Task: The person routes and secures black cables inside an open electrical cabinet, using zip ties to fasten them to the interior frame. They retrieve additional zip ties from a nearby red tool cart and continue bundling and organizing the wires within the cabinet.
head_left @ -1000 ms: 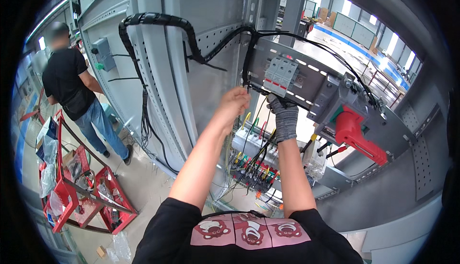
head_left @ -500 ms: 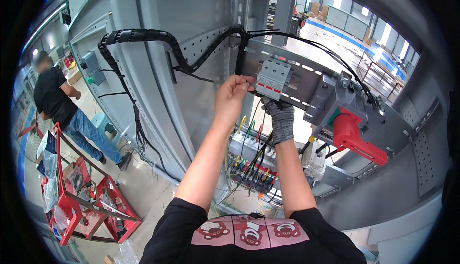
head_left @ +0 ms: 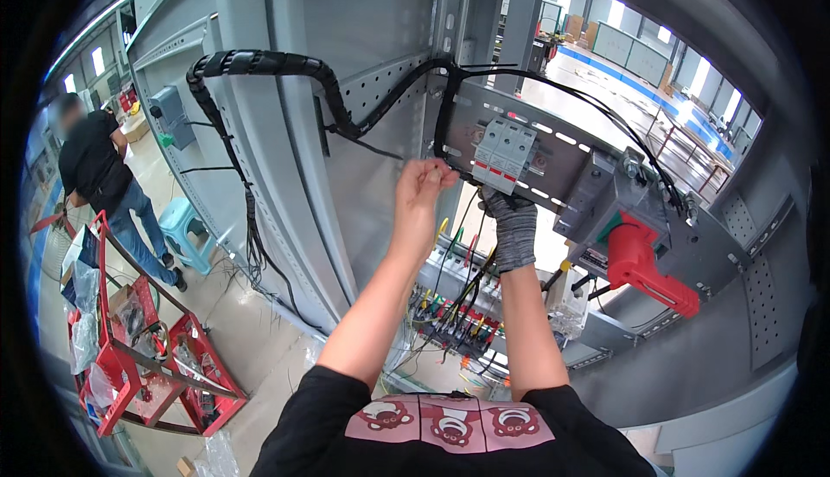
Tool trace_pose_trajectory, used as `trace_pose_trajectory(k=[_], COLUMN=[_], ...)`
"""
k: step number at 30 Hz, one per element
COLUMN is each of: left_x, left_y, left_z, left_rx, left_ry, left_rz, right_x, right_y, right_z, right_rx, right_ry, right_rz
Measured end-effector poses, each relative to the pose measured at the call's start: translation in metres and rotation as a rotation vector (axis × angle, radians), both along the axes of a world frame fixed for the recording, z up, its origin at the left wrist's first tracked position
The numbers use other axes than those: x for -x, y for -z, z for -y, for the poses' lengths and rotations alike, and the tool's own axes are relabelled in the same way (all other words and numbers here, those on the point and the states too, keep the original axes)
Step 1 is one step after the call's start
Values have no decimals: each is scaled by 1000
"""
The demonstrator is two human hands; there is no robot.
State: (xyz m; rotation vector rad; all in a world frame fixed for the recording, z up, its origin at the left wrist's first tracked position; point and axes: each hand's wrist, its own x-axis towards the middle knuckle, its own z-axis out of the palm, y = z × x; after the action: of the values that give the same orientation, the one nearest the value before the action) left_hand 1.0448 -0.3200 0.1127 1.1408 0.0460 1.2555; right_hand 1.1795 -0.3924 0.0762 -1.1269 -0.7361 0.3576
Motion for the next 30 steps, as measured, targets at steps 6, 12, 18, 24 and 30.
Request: trace_pose_trajectory(k=[6, 12, 18, 24, 30], left_x=[3, 7, 6, 13, 14], left_y=[-7, 0, 8, 5, 0], left_z=[-10, -11, -14, -5, -4], left_rx=[-13, 4, 21, -136, -537], left_ry=[35, 55, -30, -347, -708], left_rz=[-43, 22, 21, -320, -719], right_x=[10, 10, 15, 13, 13], right_y=[-5, -7, -10, -9, 1], right_z=[-2, -1, -2, 2, 12], right_rx=[2, -46, 20, 69, 222], right_ry=[-4, -9, -33, -40, -71], right_rz=[-48, -23, -83, -7, 118])
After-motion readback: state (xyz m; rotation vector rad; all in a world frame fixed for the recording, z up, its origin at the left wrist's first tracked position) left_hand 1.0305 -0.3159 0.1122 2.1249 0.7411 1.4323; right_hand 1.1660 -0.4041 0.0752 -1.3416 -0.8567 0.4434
